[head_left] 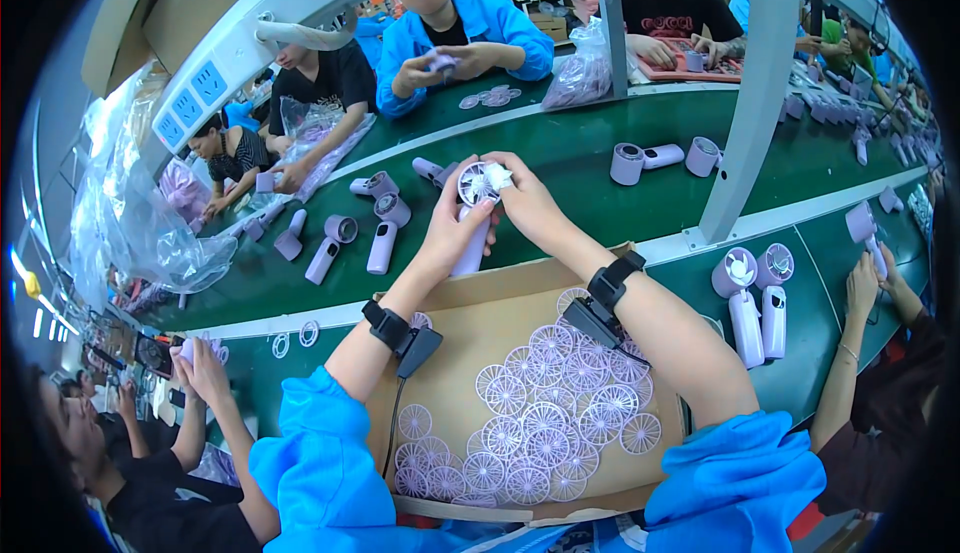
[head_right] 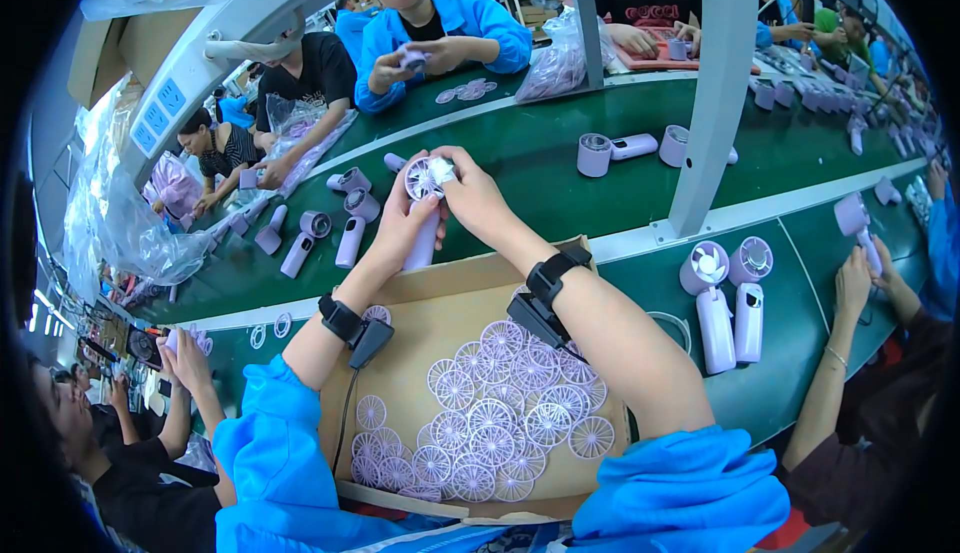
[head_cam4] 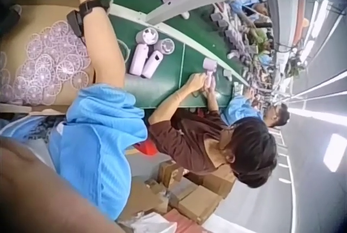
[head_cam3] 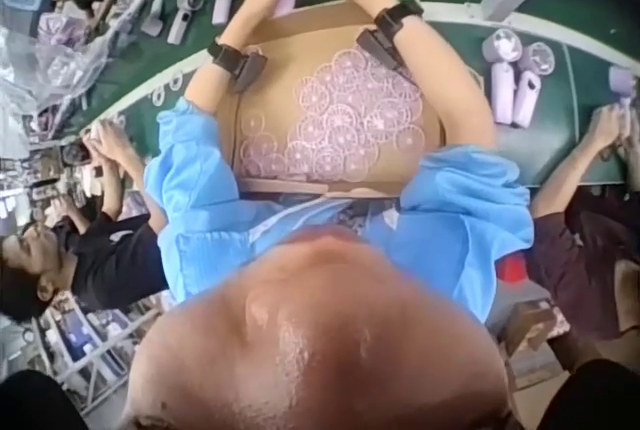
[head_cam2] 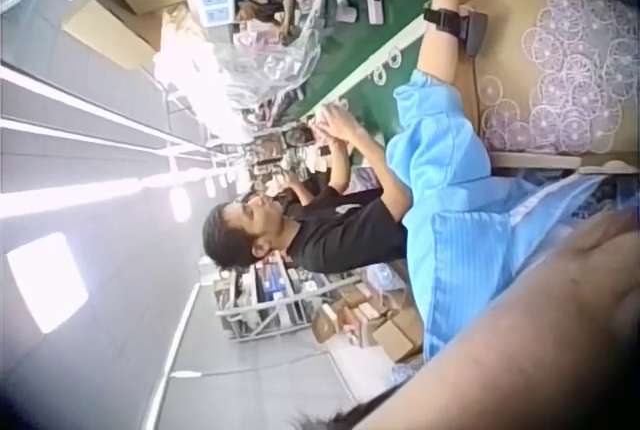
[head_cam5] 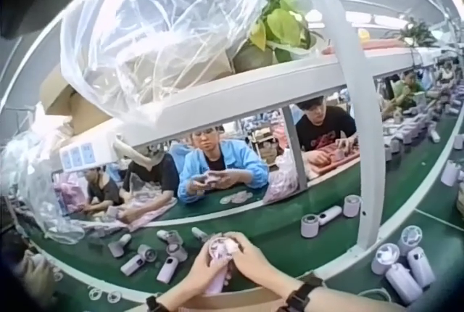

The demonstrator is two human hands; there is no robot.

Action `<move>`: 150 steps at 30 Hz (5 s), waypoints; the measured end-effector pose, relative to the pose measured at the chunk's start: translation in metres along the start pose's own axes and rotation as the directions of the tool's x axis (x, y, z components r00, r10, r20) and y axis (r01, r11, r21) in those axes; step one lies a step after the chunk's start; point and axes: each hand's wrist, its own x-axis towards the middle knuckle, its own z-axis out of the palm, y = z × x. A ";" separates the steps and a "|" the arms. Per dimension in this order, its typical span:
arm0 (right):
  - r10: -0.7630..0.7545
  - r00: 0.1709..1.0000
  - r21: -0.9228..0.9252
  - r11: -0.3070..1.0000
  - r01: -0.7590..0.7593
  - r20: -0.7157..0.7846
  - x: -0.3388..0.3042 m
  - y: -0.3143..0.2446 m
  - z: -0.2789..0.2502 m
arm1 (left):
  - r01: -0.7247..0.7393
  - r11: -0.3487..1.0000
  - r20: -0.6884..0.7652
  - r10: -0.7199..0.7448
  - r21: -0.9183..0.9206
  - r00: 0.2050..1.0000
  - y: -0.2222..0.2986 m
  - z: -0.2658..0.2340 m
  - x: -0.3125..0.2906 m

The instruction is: The person picks up a fan body, inserts a fan blade, and presses a fan cover onto the front before placing it on the conveyor belt.

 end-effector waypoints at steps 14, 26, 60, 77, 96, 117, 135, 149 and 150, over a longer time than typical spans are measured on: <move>0.247 0.962 -0.971 0.231 0.056 0.115 -0.005 -0.020 -0.048 | 0.113 0.258 -0.114 -0.011 0.959 0.993 -0.046 -0.044 0.018; -0.065 0.886 -0.882 -0.088 -0.463 -0.458 -0.001 0.001 -0.202 | 0.207 0.043 -0.200 -0.131 0.977 0.971 -0.034 -0.033 0.009; 0.551 0.540 -0.745 0.255 0.617 0.636 -0.045 -0.128 0.086 | -0.162 0.935 -0.474 0.302 0.315 0.827 -0.008 -0.028 0.017; 0.143 0.176 -0.216 0.826 0.521 0.974 -0.169 0.025 0.066 | -0.062 0.983 -0.378 0.123 0.170 0.918 -0.007 -0.021 0.018; 0.497 0.009 -0.445 0.769 0.458 0.868 -0.173 -0.032 0.128 | -0.060 0.977 -0.371 0.135 0.207 0.919 -0.012 -0.025 0.015; 0.062 0.990 -0.236 0.967 -0.092 -0.129 0.017 -0.043 0.001 | -0.198 0.905 -0.393 0.037 -0.376 0.919 0.007 -0.030 0.015; 0.097 0.989 0.076 0.991 -0.106 0.114 0.010 -0.041 0.010 | -0.494 0.865 -0.432 0.481 0.090 0.763 0.006 -0.016 0.006; 0.198 0.927 0.409 0.854 -0.322 0.317 0.010 -0.042 -0.002 | -0.506 0.860 -0.446 0.480 0.070 0.755 0.012 -0.016 0.004; 0.187 0.915 0.425 0.840 -0.338 0.358 0.010 -0.041 -0.004 | -0.504 0.860 -0.450 0.479 0.071 0.754 0.013 -0.018 0.003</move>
